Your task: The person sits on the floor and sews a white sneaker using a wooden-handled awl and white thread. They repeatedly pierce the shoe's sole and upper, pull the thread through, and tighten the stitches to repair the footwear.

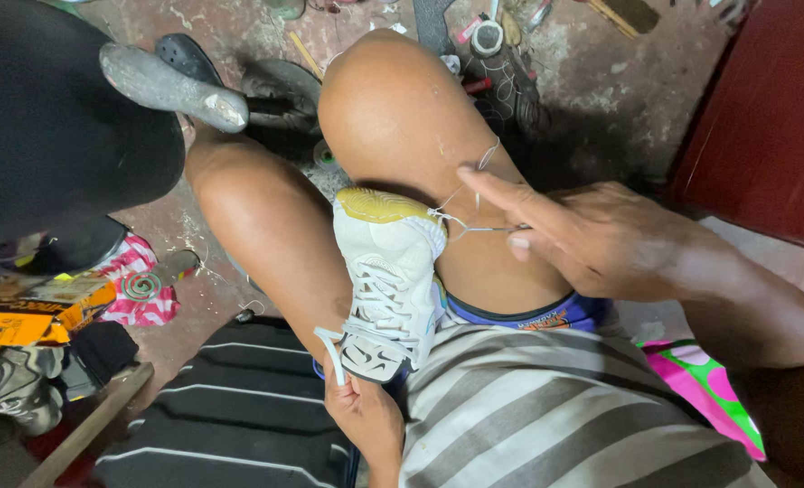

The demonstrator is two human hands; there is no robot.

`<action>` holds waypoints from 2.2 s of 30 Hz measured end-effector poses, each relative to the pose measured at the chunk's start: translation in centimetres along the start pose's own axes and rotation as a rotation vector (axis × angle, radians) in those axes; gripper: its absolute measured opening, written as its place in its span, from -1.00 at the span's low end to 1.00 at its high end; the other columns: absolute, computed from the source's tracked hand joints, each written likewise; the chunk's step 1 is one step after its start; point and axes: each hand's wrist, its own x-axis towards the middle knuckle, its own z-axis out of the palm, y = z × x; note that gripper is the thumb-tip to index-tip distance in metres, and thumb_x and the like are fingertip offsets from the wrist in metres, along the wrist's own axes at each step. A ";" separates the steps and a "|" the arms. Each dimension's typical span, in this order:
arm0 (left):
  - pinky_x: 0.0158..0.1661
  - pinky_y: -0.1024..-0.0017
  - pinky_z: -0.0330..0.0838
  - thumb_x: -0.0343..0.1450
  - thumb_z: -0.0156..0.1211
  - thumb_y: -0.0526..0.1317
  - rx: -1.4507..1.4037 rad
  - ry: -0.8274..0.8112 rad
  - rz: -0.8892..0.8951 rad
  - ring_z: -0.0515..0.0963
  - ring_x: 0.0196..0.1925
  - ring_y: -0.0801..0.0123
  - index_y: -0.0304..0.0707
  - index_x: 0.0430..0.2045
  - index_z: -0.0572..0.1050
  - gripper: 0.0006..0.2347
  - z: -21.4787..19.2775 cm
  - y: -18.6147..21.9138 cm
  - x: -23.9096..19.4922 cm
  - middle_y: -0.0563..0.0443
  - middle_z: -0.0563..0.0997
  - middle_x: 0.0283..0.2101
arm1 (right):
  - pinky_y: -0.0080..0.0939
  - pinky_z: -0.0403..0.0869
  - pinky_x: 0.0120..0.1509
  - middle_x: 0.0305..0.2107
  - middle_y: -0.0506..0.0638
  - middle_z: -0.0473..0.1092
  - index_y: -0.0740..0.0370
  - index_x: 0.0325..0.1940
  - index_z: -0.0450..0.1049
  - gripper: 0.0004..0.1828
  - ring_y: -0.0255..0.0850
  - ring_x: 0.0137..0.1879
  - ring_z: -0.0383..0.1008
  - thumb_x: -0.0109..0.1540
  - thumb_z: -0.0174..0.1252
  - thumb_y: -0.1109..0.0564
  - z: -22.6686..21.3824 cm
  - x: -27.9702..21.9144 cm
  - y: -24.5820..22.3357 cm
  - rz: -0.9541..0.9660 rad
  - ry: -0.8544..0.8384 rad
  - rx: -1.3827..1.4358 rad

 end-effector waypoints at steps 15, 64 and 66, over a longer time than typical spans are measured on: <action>-0.10 0.62 0.36 0.49 0.02 -0.36 -0.032 0.070 -0.060 0.50 -0.17 0.60 -0.53 -0.02 0.48 -0.77 0.2 0.2 0.3 0.06 0.62 -0.19 | -0.29 0.49 -0.29 -0.54 0.01 0.55 -0.19 0.42 0.42 -0.24 -0.34 -0.45 0.55 0.10 0.31 -0.22 0.7 3.5 -2.0 0.072 0.140 -0.073; -0.52 0.57 0.13 0.53 0.09 -0.29 -0.038 0.005 -0.080 0.27 -0.57 0.62 -0.34 -0.63 0.34 -0.73 -3.0 -2.5 -1.3 0.08 0.44 -0.51 | -0.14 0.51 -0.27 -0.52 -0.10 0.45 0.08 0.02 0.44 -0.44 -0.20 -0.33 0.60 0.02 0.47 -0.07 0.5 7.0 -4.9 -0.323 0.447 0.029; -0.52 0.56 0.14 0.54 0.12 -0.28 -0.151 0.001 -0.128 0.28 -0.58 0.60 -0.31 -0.66 0.28 -0.69 -4.0 -3.3 -2.0 0.08 0.42 -0.53 | -0.15 0.50 -0.28 -0.45 -0.08 0.46 0.09 0.01 0.43 -0.45 -0.20 -0.33 0.59 0.04 0.46 -0.07 0.2 7.0 -4.9 -0.361 0.450 0.018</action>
